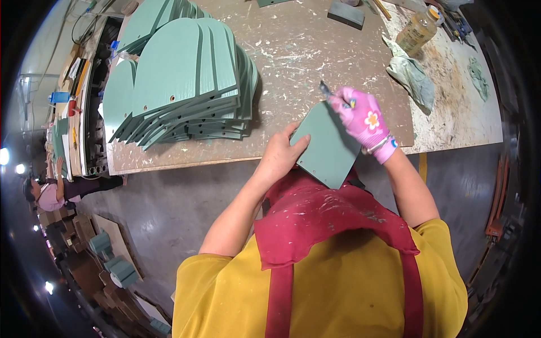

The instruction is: The person uses a small hand scraper to refine the edges and surfaces of several green-painted wooden panels, then wipes a panel with a cloth and applies a liquid from a bottle.

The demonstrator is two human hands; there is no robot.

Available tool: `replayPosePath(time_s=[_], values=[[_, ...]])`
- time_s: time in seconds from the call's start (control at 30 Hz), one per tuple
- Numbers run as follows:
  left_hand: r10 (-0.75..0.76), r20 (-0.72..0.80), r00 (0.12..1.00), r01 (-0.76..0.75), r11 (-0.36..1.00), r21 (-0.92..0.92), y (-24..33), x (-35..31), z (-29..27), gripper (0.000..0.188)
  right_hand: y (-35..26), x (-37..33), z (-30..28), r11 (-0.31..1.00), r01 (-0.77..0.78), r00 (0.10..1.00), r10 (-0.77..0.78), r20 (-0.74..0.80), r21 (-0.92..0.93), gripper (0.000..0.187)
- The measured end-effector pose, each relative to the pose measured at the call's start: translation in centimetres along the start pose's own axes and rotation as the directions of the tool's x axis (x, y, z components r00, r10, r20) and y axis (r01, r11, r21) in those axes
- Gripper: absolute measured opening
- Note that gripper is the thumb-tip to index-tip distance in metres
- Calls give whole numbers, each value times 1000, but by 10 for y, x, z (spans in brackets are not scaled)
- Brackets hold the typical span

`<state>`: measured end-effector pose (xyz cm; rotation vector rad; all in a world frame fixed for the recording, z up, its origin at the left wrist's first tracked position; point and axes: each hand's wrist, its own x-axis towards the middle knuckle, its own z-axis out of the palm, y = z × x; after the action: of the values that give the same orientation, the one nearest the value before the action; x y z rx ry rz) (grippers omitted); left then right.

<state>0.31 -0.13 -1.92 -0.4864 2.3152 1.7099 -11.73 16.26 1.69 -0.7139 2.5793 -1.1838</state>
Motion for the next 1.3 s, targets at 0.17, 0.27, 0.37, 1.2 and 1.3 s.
replayPosePath(time_s=[0.17, 0.27, 0.37, 1.2, 1.3], values=[[-5, 13, 1000, 6, 996, -88, -3, 1, 3, 44, 26, 5, 23, 953, 87, 996, -88, 9, -289, 22], [-12, -9, 1000, 12, 1000, -20, 2, -3, 3, 45, 7, 1, 27, 932, 83, 994, -50, 99, -354, 19], [-38, -2, 999, 38, 996, 84, 5, -1, 1, 45, -9, -11, 39, 914, 211, 975, -173, 136, -347, 16], [-114, 99, 989, 100, 985, 142, 14, 2, -20, 36, 66, -20, -6, 460, -537, 843, 267, 467, 707, 16], [349, 35, 936, -307, 766, 565, 34, 9, -26, 29, 53, -17, -11, 470, -528, 848, 245, 470, 707, 15]])
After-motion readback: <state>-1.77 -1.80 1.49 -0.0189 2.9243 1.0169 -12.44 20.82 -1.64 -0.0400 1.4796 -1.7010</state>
